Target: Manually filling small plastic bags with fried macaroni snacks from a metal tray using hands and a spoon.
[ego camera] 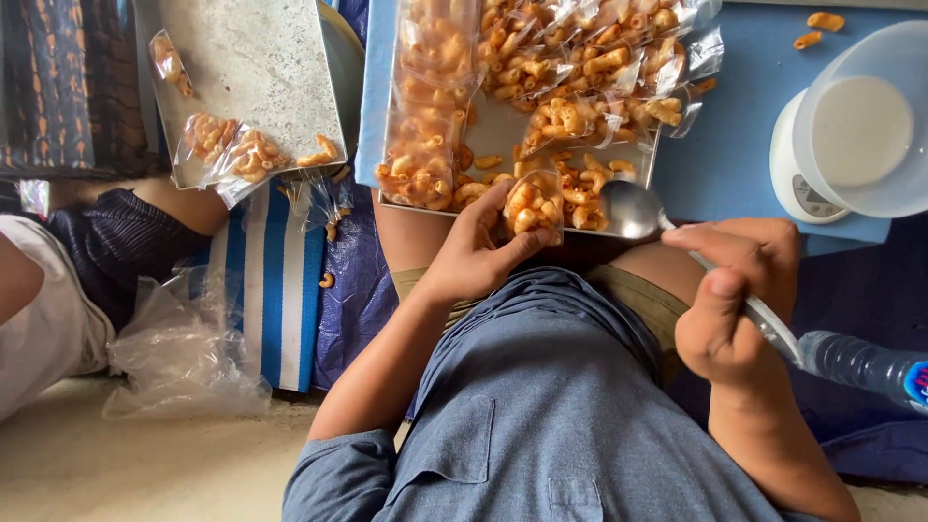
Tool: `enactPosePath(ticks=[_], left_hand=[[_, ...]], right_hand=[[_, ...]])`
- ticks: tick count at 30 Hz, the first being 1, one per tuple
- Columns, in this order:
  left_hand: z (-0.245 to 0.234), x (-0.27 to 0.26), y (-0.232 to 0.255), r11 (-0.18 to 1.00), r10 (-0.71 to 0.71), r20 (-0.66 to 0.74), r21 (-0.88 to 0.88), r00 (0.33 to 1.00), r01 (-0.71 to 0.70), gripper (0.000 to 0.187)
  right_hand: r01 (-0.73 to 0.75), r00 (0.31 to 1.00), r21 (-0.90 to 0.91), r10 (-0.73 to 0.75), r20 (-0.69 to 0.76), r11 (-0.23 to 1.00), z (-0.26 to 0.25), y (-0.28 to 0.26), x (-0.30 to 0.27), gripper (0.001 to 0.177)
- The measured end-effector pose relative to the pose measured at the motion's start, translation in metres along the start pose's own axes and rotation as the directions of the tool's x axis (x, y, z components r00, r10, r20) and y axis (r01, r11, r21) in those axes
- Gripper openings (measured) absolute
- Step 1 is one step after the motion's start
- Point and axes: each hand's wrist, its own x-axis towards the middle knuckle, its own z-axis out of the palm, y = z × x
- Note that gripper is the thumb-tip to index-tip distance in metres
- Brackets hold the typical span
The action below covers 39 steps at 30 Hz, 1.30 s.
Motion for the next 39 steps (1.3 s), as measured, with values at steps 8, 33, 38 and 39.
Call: enactPosePath(ticks=[8, 33, 38, 39], left_hand=[[0.026, 0.003, -0.019, 0.989, 0.042, -0.082, -0.137, 0.996, -0.053, 0.028], [0.052, 0.004, -0.051, 0.983, -0.184, 0.03, -0.004, 0.982, 0.184, 0.048], [0.048, 0.009, -0.067, 0.977, -0.215, 0.005, -0.001, 0.977, 0.215, 0.051], [0.048, 0.009, -0.068, 0.974, -0.227, -0.002, -0.016, 0.974, 0.227, 0.053]], right_hand=[[0.02, 0.998, 0.315, -0.04, 0.057, 0.949, 0.013, -0.003, -0.01, 0.026], [-0.412, 0.895, -0.071, 0.419, 0.152, 0.908, 0.057, 0.041, -0.025, 0.019], [-0.408, 0.893, -0.086, 0.416, 0.168, 0.909, 0.057, 0.047, -0.023, 0.021], [-0.414, 0.89, -0.08, 0.422, 0.173, 0.907, 0.058, 0.046, -0.023, 0.021]])
